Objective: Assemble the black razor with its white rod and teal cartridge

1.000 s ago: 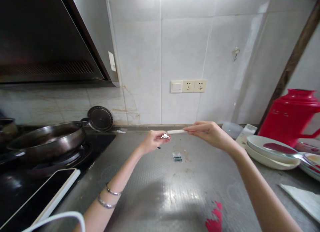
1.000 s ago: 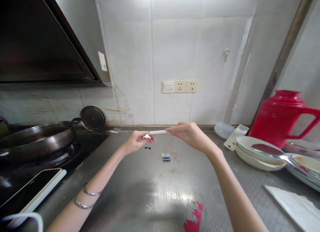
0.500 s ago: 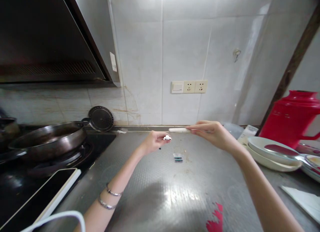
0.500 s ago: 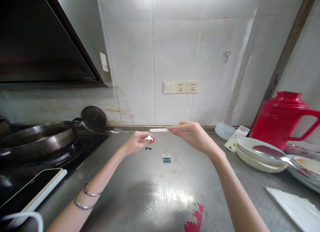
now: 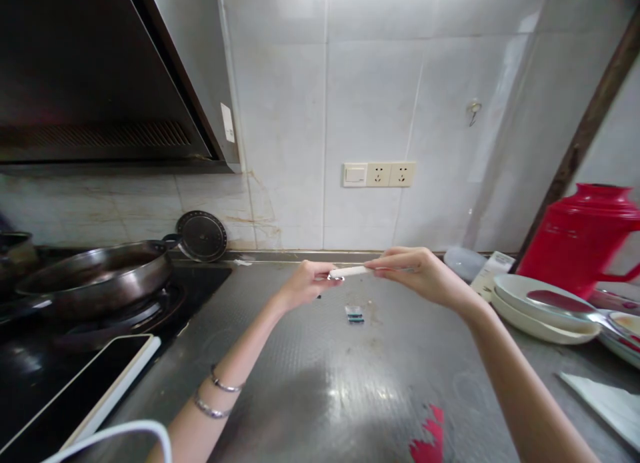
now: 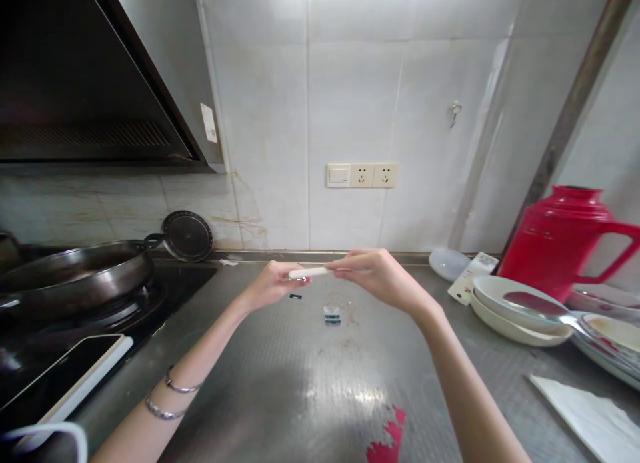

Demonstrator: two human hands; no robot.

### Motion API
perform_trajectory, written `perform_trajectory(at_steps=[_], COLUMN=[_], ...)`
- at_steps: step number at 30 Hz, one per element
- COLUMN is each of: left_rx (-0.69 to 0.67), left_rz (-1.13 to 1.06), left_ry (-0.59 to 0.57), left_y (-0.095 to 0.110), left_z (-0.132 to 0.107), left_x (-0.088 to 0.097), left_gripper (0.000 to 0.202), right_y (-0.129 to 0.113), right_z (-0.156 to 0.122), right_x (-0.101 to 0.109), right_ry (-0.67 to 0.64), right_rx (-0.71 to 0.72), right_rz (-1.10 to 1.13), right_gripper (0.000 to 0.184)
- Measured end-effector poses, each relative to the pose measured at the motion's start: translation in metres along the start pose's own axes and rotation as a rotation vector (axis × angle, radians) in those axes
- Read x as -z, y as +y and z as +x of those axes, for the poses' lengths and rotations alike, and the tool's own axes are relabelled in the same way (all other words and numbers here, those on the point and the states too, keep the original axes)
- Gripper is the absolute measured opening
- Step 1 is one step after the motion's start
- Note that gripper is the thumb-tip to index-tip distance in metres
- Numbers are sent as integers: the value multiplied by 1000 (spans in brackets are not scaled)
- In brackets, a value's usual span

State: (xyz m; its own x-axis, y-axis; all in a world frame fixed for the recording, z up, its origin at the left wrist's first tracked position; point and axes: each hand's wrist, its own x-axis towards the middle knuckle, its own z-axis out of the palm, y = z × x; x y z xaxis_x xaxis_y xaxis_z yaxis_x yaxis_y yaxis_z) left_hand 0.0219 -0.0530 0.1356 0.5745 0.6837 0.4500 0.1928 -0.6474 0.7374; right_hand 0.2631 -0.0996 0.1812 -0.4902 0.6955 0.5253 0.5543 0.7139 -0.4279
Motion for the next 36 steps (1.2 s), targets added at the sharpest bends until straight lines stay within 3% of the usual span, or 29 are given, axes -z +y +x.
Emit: perform_trajectory(at_steps=[8,15,20,26,32,36], left_rx=[18,14,13,-7,-8,-10], left_rz=[-42,-47,-36,66,7,36], left_ry=[40,-7,25,-4,7,-3], left_y=[7,3,3,3,0,5], left_z=[-1,-1,-2,0,-1,-1], left_x=[1,-2,1,-2,-2,-3], left_gripper=[14,16,15,13,15,12], right_y=[10,-3,6,-1,2,-2], right_z=[-2,1,-1,2,-1,0], right_x=[11,-1,6,-1,5,2], right_ry=[13,-2,16,-9,11,-9], right_rx=[-44,32,7,64,8,47], right_rz=[-14,26,-25,30,-19,16], right_gripper=[37,35,35,32,33,32])
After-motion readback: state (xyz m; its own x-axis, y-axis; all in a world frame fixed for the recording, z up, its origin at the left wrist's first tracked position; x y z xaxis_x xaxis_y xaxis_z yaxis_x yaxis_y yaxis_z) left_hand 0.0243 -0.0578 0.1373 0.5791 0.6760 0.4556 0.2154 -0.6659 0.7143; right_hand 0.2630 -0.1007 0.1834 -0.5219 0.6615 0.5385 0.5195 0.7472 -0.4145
